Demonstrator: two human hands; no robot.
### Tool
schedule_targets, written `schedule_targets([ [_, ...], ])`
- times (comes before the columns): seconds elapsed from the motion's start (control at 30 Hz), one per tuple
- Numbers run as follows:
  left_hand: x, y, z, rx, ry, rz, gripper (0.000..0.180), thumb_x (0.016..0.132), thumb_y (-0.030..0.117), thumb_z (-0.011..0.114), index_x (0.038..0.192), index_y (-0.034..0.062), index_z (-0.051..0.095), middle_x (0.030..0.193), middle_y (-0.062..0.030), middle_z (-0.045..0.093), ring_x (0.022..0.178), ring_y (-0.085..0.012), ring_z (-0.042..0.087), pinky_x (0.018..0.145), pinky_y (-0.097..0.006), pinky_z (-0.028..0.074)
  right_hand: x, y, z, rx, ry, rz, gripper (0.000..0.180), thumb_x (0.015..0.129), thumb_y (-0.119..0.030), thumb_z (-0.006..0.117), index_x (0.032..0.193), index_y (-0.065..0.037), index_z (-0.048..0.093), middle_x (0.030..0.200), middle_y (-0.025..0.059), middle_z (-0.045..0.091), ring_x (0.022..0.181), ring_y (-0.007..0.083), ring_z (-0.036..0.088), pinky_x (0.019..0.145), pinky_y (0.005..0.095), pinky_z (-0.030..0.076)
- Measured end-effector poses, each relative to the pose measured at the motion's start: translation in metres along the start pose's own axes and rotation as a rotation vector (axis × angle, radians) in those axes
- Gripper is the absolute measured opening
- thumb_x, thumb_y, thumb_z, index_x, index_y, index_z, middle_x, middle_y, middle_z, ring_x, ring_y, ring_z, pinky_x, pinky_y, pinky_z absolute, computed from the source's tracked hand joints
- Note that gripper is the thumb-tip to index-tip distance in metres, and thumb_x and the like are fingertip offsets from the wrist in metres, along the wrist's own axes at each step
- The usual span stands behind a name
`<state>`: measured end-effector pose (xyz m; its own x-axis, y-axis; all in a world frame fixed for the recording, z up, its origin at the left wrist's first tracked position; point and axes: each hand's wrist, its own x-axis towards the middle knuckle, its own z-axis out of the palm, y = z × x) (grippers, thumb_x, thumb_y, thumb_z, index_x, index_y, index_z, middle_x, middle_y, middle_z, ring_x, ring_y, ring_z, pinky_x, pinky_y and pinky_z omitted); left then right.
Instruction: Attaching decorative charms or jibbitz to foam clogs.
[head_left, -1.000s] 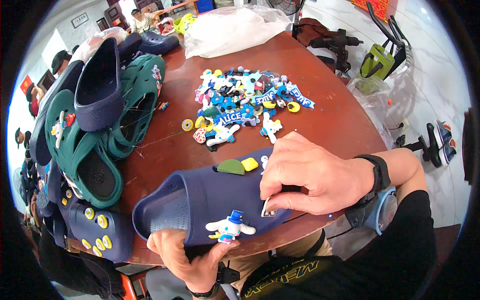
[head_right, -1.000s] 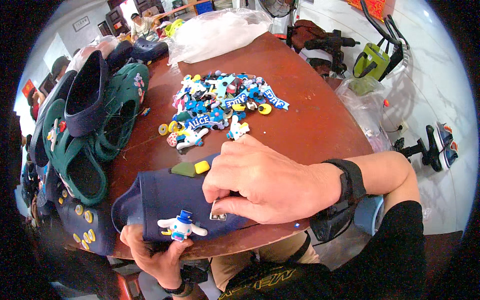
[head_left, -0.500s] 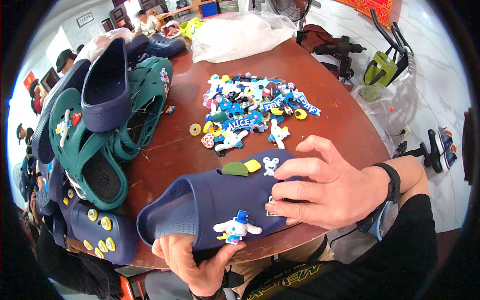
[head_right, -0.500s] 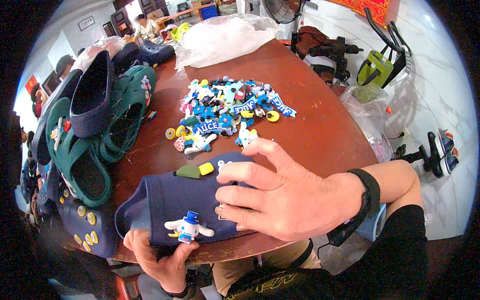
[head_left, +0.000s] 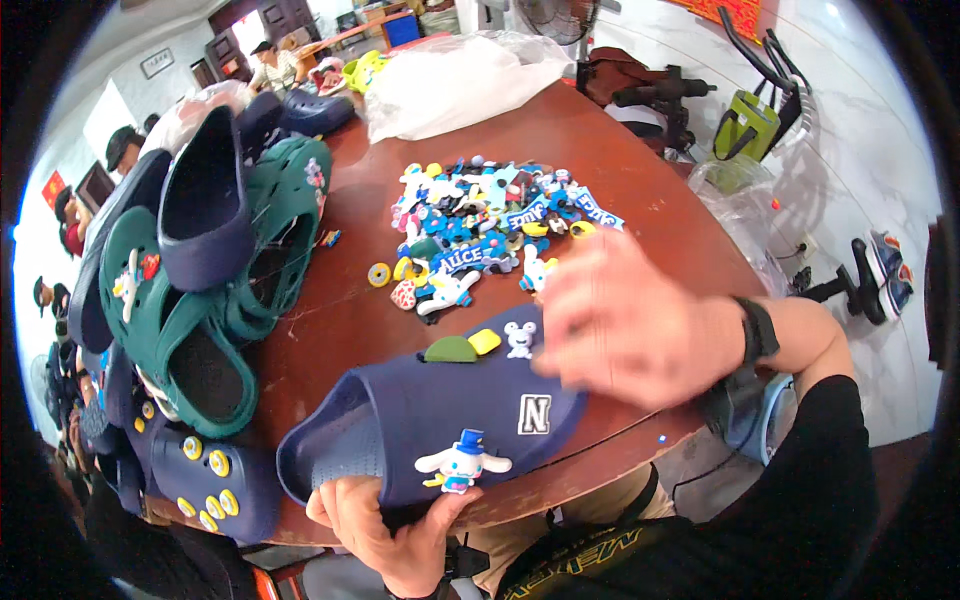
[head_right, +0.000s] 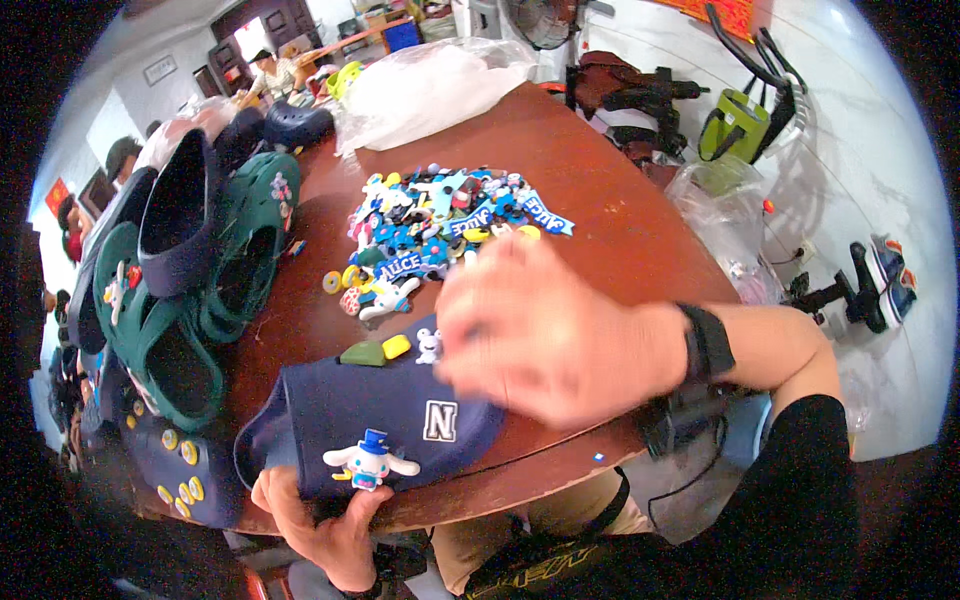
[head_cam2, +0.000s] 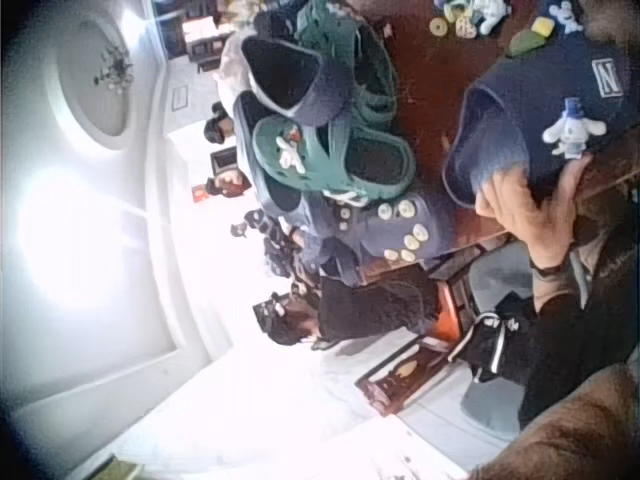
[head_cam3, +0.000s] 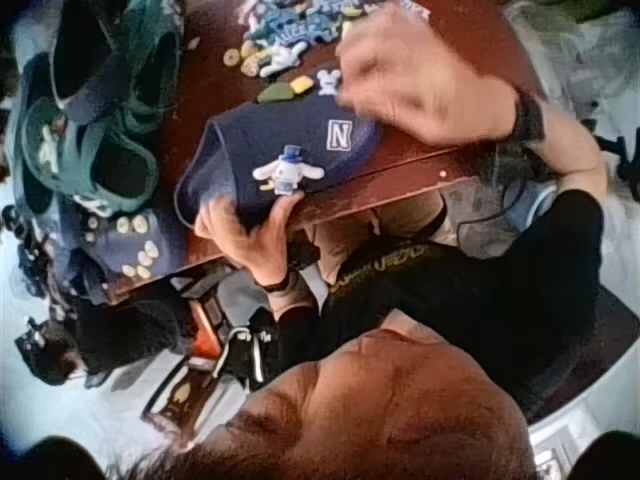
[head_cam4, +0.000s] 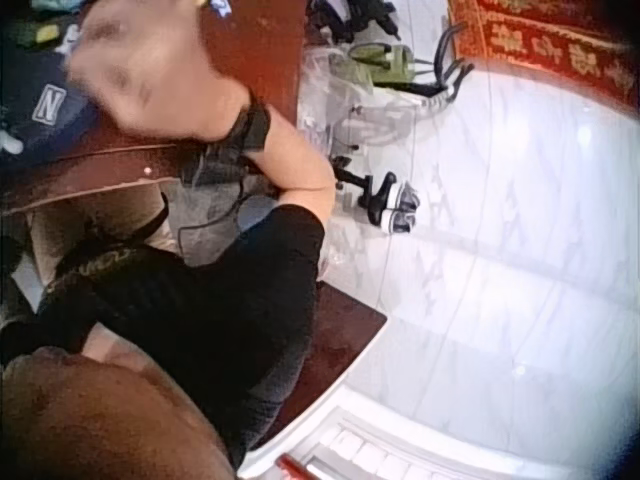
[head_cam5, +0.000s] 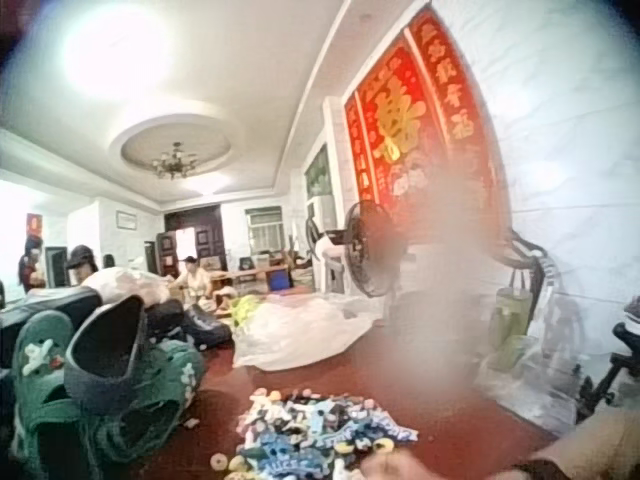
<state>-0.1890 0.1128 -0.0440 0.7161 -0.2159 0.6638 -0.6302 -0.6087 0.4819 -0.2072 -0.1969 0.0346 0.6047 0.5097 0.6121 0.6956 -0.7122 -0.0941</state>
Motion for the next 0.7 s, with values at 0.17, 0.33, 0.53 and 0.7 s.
schedule_targets([
  [0.17, -0.003, -0.008, 0.005, -0.002, 0.106, 0.041, 0.084, 0.041, 0.021, 0.094, 0.114, 0.0016, 0.056, 0.114, -0.0108, 0.053, 0.11, -0.0315, 0.045, 0.097, -0.043, 0.036, -0.01, 0.064, -0.007, 0.077, 0.027, 0.306, 0.009, 0.082, -0.012, 0.072, 0.091, -0.008, 0.07, 0.092, 0.0081, 0.066, 0.091, 0.0259, 0.062, 0.084, 0.0388, 0.045],
  [0.33, -0.005, -0.011, 0.0, 0.09, 0.025, 0.138, 0.086, 0.049, 0.021, 0.099, 0.122, 0.002, 0.057, 0.122, -0.019, 0.055, 0.114, -0.039, 0.048, 0.097, -0.053, 0.038, -0.018, 0.077, 0.011, 0.162, 0.005, 0.31, 0.013, 0.081, -0.014, 0.07, 0.088, -0.003, 0.072, 0.083, 0.0125, 0.07, 0.079, 0.0293, 0.067, 0.071, 0.0399, 0.053],
  [0.53, -0.006, -0.011, -0.004, 0.121, 0.017, 0.137, 0.083, 0.05, 0.024, 0.099, 0.117, -0.0015, 0.058, 0.12, -0.0212, 0.056, 0.112, -0.0406, 0.049, 0.097, -0.054, 0.039, -0.02, 0.091, 0.011, 0.243, 0.018, 0.472, 0.015, 0.084, -0.016, 0.07, 0.091, -0.003, 0.072, 0.087, 0.0151, 0.069, 0.081, 0.0304, 0.067, 0.071, 0.0396, 0.051],
  [0.7, -0.007, -0.012, -0.003, 0.074, 0.018, 0.13, 0.085, 0.052, 0.029, 0.099, 0.118, -0.002, 0.056, 0.12, -0.0217, 0.056, 0.111, -0.0405, 0.049, 0.096, -0.054, 0.039, -0.021, 0.107, 0.017, -0.033, 0.004, 0.284, 0.014, 0.082, -0.018, 0.073, 0.096, -0.017, 0.075, 0.093, 0.0059, 0.064, 0.093, 0.026, 0.056, 0.081, 0.0425, 0.043],
])
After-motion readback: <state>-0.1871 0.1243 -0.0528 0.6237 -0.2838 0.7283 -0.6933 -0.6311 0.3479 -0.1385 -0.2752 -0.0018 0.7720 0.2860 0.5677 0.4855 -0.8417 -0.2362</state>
